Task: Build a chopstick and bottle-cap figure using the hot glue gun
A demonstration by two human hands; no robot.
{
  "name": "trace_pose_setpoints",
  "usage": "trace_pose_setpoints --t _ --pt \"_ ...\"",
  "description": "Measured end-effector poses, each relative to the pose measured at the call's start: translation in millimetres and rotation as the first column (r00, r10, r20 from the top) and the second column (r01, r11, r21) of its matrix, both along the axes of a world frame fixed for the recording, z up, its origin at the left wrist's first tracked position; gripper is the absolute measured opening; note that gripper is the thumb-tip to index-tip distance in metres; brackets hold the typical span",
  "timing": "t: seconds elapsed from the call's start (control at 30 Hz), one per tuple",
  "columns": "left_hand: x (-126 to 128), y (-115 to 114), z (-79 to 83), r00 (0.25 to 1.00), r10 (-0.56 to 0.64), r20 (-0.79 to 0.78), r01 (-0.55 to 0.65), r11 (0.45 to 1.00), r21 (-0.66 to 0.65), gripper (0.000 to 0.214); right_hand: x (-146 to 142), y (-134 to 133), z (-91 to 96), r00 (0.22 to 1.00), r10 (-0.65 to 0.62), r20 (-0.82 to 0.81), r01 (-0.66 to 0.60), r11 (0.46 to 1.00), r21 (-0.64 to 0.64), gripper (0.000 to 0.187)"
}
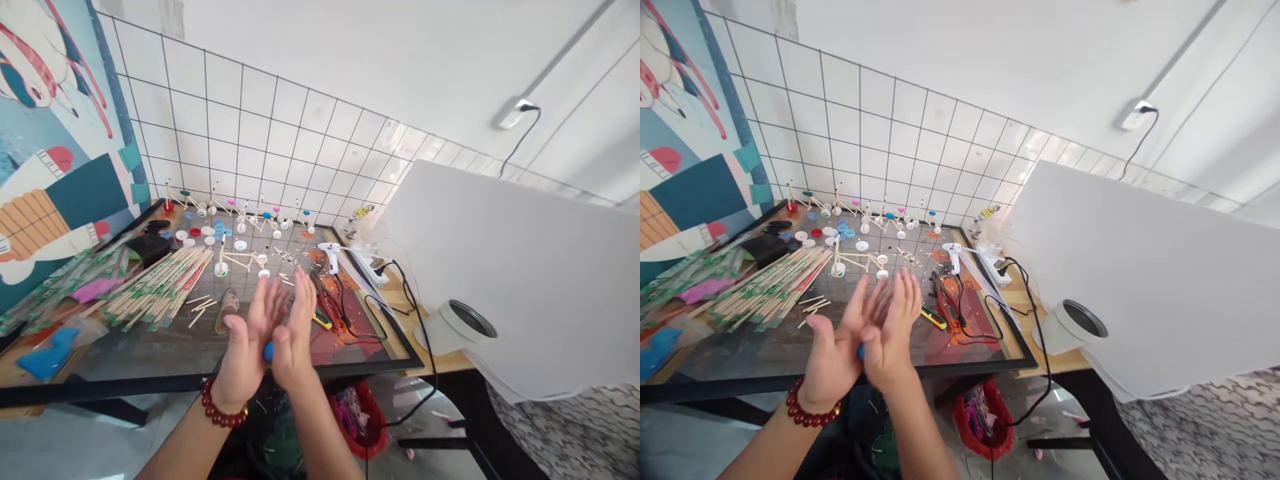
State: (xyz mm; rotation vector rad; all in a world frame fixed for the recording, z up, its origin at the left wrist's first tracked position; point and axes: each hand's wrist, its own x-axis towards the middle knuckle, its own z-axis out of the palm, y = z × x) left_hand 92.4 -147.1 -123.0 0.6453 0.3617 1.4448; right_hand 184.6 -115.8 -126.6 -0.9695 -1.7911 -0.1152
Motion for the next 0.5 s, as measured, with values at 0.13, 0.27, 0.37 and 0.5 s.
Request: trace_pose_setpoints --t 0.13,0.27,0.37,0.5 --pt "5.6 4.4 -3.4 1.0 -0.016 0.026 0.016 1.0 0.013 0.084 -11.0 -15.9 1.6 0.986 0.16 0.04 -0.16 0.987 0.01 0.09" --pt "6.3 -2.0 -13.4 0.995 -0.096 -0.01 0.095 0.994 -0.052 0.087 -0.3 11.3 14.3 0.997 0.061 -0.049 -0.061 0.998 0.01 0.08" --pt "-0.6 -3.3 -8.1 0.999 -0.043 0.028 0.046 0.993 -0.11 0.091 5.7 20.2 -0.5 1.0 -0.002 -0.011 0.002 1.0 -0.009 0.085" --pt "-1.8 5.1 -8.6 0.995 -0.022 0.099 0.025 0.999 -0.034 0.087 -12.1 -6.5 -21.3 0.992 0.063 0.112 -0.064 0.998 0.005 0.094"
